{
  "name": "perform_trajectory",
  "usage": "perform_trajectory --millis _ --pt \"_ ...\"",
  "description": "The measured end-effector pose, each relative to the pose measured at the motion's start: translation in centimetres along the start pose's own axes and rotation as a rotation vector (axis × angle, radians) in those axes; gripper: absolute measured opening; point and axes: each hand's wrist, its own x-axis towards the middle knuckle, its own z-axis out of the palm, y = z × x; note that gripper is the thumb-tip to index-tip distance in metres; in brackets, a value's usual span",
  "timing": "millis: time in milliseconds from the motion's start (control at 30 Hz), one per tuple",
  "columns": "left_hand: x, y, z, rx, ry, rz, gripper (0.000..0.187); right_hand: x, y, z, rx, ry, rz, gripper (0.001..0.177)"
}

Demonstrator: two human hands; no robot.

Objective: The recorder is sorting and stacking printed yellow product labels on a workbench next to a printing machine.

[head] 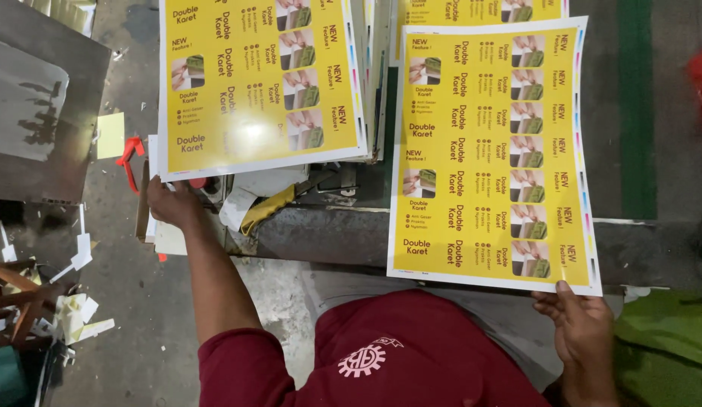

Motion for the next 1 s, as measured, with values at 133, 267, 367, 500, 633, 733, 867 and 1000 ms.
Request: perform_trajectory --millis 133,267,367,500,633,733,867,1000 --pt "0.0 0.1 0.1 -0.007 0.001 -0.041 0.015 -0.6 -1.7 1.3 -0.075 0.030 0.028 0.027" --pt "-0.1 0.1 -0.1 -0.027 0.004 -0.088 0.021 0.0 -0.6 0.6 -0.045 0.030 0.028 0.024" --pt "-0.1 0.6 -0.5 -0.058 -0.001 -0.042 0.017 0.3 0.2 0.0 -0.023 0.023 0.032 0.024" --pt "-0.1 1.1 -0.7 -0.080 -0.009 -0.045 0.014 0.3 0.6 0.2 -0.003 0.016 0.028 0.027" --pt "0.0 -0.1 -0.6 -0.144 -0.047 -0.106 0.027 0.8 0.5 0.8 -0.013 0.042 0.051 0.025" --pt "0.5 1.8 -1.9 -0.219 0.039 -0.159 0.030 1.3 -0.5 2.2 -0.019 0.011 0.028 0.025" --pt "-0.1 9.3 -6.4 -0.221 0.168 0.014 0.039 3.3 -1.1 3.4 -0.017 0.030 0.037 0.024" --pt "-1.3 17.1 -10.1 -0.129 0.168 0.417 0.029 6.2 -2.3 4.9 -0.022 -0.006 -0.002 0.026"
